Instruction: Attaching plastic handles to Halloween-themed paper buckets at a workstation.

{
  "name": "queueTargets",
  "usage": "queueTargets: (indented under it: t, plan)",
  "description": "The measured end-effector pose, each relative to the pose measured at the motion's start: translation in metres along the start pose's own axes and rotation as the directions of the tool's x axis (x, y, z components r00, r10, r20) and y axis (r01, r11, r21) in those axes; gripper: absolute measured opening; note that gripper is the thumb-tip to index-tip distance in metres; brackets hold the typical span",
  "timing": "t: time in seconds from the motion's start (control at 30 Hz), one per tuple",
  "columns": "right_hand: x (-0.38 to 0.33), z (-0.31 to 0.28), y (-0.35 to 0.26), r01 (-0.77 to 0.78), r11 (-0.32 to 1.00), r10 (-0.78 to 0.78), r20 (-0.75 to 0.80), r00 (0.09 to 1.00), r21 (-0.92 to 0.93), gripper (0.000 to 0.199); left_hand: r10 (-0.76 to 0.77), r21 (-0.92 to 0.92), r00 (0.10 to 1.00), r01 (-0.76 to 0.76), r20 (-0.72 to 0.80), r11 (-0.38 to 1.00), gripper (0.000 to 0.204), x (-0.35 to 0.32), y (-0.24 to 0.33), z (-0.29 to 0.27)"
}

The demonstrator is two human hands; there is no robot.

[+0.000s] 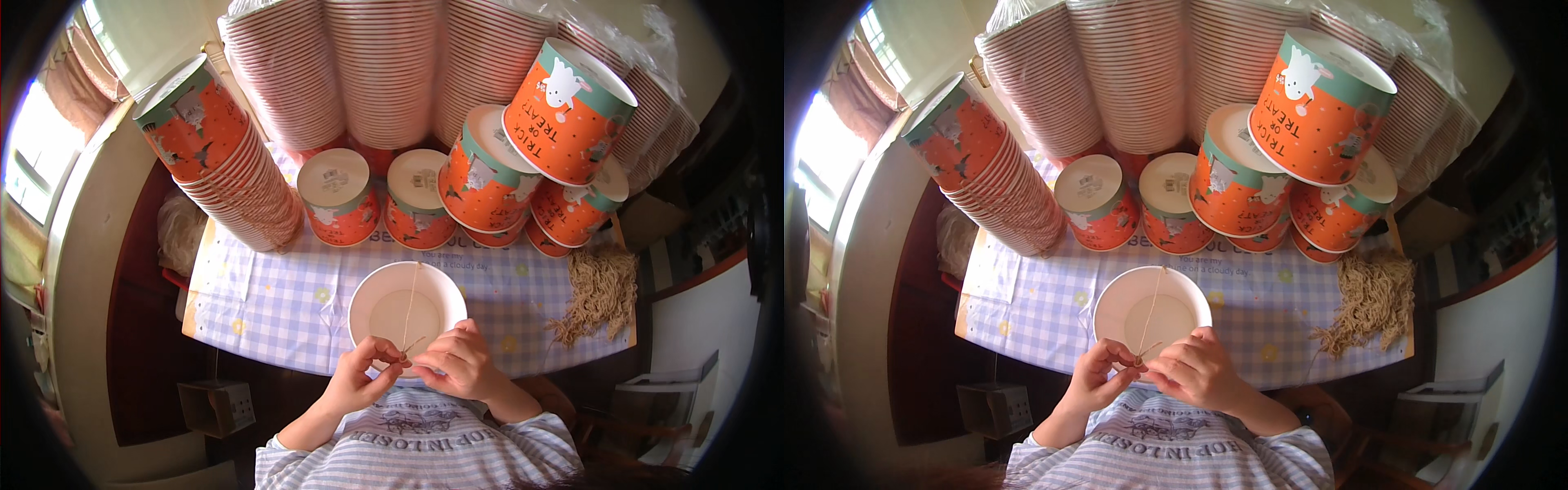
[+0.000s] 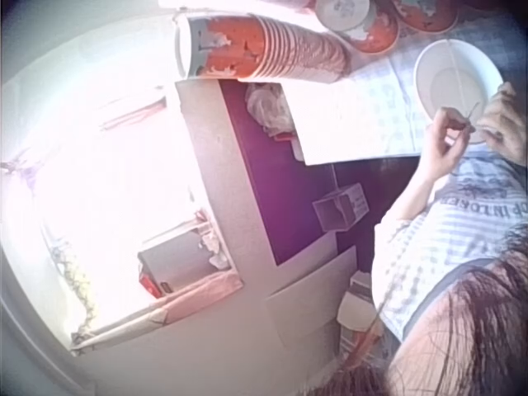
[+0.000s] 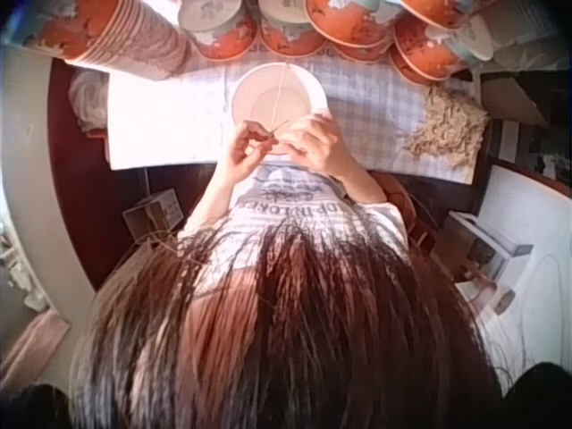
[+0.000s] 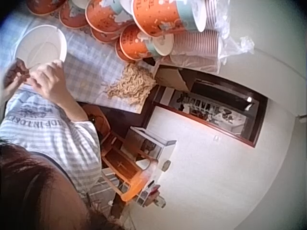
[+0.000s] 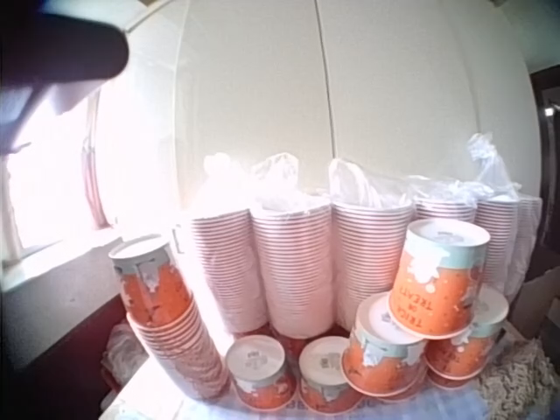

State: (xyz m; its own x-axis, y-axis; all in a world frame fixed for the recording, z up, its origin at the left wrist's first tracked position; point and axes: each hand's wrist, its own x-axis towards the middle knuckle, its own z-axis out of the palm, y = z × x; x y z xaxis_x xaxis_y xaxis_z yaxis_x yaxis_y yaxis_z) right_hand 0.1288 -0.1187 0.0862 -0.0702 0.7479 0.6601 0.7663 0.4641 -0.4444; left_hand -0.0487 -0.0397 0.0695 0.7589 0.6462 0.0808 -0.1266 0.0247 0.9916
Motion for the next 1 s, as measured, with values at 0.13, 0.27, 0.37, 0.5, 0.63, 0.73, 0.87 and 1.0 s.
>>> queueTargets:
  t: [0.13,0.27,0.37,0.5,0.63,0.73,0.87,1.0]
  plan:
    - [-0.001,0.007,0.001,-0.026,1.000,0.026,0.031,0.999,-0.001,0.023,0.028,0.098,1.000,-0.028,0.000,0.995,0.021,-0.001,-0.001,0.001]
    - [0.000,0.009,-0.001,-0.046,0.999,0.046,0.017,0.999,-0.004,0.024,0.017,0.185,1.000,-0.017,0.002,0.983,0.023,0.000,0.001,0.001]
    - [-0.001,0.010,0.001,-0.046,0.999,0.047,0.016,0.999,-0.021,0.023,0.031,0.226,0.999,-0.026,-0.016,0.974,0.021,0.000,0.004,0.004]
    - [-0.003,0.012,0.004,-0.103,0.994,0.105,-0.044,0.994,0.037,0.021,0.069,0.291,0.997,-0.059,-0.025,0.955,0.019,0.001,0.003,0.005]
    - [-0.005,0.012,0.010,-0.094,0.995,0.097,-0.067,0.993,0.040,0.022,0.131,0.383,0.990,-0.103,-0.048,0.918,0.018,0.003,0.006,0.005]
    - [-0.006,0.012,0.012,-0.095,0.994,0.098,-0.075,0.992,0.045,0.022,0.137,0.444,0.989,-0.100,-0.051,0.890,0.019,0.002,0.010,0.004]
    - [-0.005,0.013,0.011,-0.090,0.995,0.093,-0.076,0.993,0.039,0.022,0.192,0.529,0.981,-0.178,0.029,0.830,0.020,0.003,0.011,0.000]
    - [-0.007,0.015,0.010,-0.031,0.999,0.033,-0.070,0.997,0.032,0.021,0.205,0.570,0.977,-0.205,0.064,0.796,0.018,0.005,0.016,-0.001]
